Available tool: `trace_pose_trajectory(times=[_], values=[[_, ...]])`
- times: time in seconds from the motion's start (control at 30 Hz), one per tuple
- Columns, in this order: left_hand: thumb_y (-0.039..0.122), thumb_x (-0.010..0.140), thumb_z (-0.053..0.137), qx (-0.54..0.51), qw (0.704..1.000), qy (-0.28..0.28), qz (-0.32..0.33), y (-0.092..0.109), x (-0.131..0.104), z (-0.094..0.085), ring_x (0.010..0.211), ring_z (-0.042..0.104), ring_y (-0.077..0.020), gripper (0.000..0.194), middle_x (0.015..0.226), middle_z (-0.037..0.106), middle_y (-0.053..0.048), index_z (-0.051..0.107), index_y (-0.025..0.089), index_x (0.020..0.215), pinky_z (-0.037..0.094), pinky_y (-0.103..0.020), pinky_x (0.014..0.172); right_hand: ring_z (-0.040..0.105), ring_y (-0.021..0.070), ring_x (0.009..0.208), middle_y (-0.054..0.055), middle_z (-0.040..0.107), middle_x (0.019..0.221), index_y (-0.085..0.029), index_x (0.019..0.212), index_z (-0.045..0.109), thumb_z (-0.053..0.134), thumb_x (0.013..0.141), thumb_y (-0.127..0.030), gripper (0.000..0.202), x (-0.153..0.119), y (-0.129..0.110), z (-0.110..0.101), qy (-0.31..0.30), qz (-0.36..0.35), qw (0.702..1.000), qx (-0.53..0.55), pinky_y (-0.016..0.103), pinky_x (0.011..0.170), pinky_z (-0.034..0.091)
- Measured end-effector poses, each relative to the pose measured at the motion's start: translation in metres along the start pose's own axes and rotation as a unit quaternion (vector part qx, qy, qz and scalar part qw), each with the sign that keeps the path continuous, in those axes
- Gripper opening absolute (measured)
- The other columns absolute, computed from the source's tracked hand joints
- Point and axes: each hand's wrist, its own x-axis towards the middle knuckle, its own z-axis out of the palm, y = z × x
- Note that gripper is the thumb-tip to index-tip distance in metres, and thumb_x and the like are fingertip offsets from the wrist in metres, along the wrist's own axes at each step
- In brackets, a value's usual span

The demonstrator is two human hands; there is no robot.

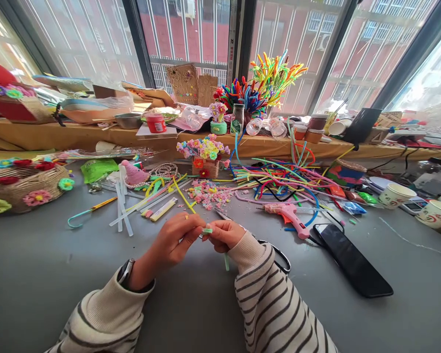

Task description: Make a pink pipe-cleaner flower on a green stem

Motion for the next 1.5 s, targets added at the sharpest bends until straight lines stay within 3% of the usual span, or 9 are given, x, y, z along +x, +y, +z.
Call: trace_pose_trajectory(times=[0.3, 0.53, 0.73, 0.83, 1.0, 1.1, 1.27, 1.37, 1.5], values=[[0.022, 0.079, 0.027, 0.018, 0.999, -0.001, 0.035, 0.008, 0.002, -0.004, 0.059, 0.043, -0.0106, 0.024, 0.068, 0.056, -0.002, 0.047, 0.017, 0.066, 0.029, -0.025, 0.06, 0.014, 0.0, 0.03, -0.01, 0.025, 0.038, -0.012, 0.06, 0.054, 0.055, 0.061, -0.046, 0.034, -0.007, -0.01, -0.003, -0.025, 0.021, 0.999, -0.04, 0.016, 0.03, 0.009], [0.023, 0.079, 0.026, 0.073, 0.997, -0.026, -0.006, 0.004, 0.007, -0.001, 0.053, 0.042, -0.0105, 0.026, 0.059, 0.053, 0.0, 0.046, 0.017, 0.065, 0.027, -0.024, 0.055, 0.021, 0.0007, 0.033, -0.007, 0.037, 0.042, -0.012, 0.059, 0.057, 0.06, 0.056, -0.041, 0.029, -0.011, -0.02, 0.002, 0.081, -0.022, 0.978, -0.193, 0.018, 0.033, 0.012], [0.03, 0.08, 0.022, 0.121, 0.986, -0.085, -0.072, -0.008, 0.013, 0.005, 0.051, 0.042, -0.0117, 0.029, 0.057, 0.05, 0.001, 0.044, 0.019, 0.064, 0.022, -0.024, 0.047, 0.02, 0.0037, 0.038, -0.006, 0.034, 0.04, -0.014, 0.06, 0.06, 0.058, 0.057, -0.043, 0.029, -0.012, -0.024, 0.007, 0.196, -0.072, 0.885, -0.417, 0.02, 0.038, 0.017], [0.031, 0.079, 0.021, 0.098, 0.982, -0.122, -0.102, -0.011, 0.017, 0.004, 0.05, 0.041, -0.0113, 0.031, 0.056, 0.049, 0.001, 0.042, 0.019, 0.061, 0.021, -0.023, 0.046, 0.022, 0.0045, 0.038, -0.005, 0.034, 0.039, -0.015, 0.061, 0.062, 0.055, 0.061, -0.043, 0.028, -0.011, -0.024, 0.007, 0.209, -0.112, 0.803, -0.546, 0.02, 0.039, 0.02], [0.03, 0.077, 0.021, -0.014, 0.971, -0.198, -0.137, -0.016, 0.024, 0.005, 0.052, 0.039, -0.0098, 0.031, 0.054, 0.044, 0.002, 0.037, 0.017, 0.055, 0.025, -0.022, 0.05, 0.041, 0.0081, 0.047, -0.001, 0.05, 0.049, -0.019, 0.062, 0.061, 0.054, 0.065, -0.039, 0.022, -0.011, -0.021, 0.007, 0.225, -0.144, 0.665, -0.698, 0.02, 0.048, 0.027], [0.029, 0.076, 0.023, -0.063, 0.956, -0.231, -0.171, -0.022, 0.026, 0.008, 0.05, 0.036, -0.0095, 0.03, 0.051, 0.039, 0.003, 0.034, 0.017, 0.051, 0.025, -0.022, 0.05, 0.047, 0.01, 0.054, -0.001, 0.054, 0.053, -0.02, 0.061, 0.059, 0.053, 0.067, -0.037, 0.019, -0.011, -0.016, 0.008, 0.225, -0.164, 0.604, -0.747, 0.02, 0.05, 0.028], [0.018, 0.069, 0.03, -0.106, 0.94, -0.258, -0.198, -0.029, 0.026, 0.011, 0.042, 0.027, -0.0081, 0.027, 0.042, 0.031, 0.004, 0.028, 0.018, 0.043, 0.023, -0.023, 0.046, 0.05, 0.0106, 0.06, -0.001, 0.059, 0.061, -0.02, 0.066, 0.058, 0.052, 0.07, -0.032, 0.014, -0.007, -0.006, 0.013, 0.242, -0.221, 0.543, -0.773, 0.021, 0.052, 0.028], [0.014, 0.062, 0.038, -0.127, 0.947, -0.238, -0.175, -0.031, 0.025, 0.012, 0.04, 0.023, -0.0073, 0.028, 0.039, 0.028, 0.005, 0.026, 0.018, 0.038, 0.023, -0.023, 0.045, 0.05, 0.0108, 0.06, -0.001, 0.059, 0.06, -0.02, 0.067, 0.058, 0.049, 0.073, -0.03, 0.015, -0.003, 0.001, 0.015, 0.239, -0.241, 0.523, -0.782, 0.021, 0.052, 0.028], [0.027, 0.07, 0.033, -0.158, 0.939, -0.182, -0.245, -0.035, 0.02, 0.011, 0.041, 0.034, -0.0099, 0.028, 0.041, 0.04, 0.002, 0.042, 0.018, 0.045, 0.027, -0.023, 0.046, 0.049, 0.0108, 0.057, -0.001, 0.058, 0.056, -0.019, 0.062, 0.058, 0.046, 0.075, -0.027, 0.02, 0.0, 0.007, 0.013, 0.263, -0.253, 0.514, -0.777, 0.021, 0.053, 0.028]])
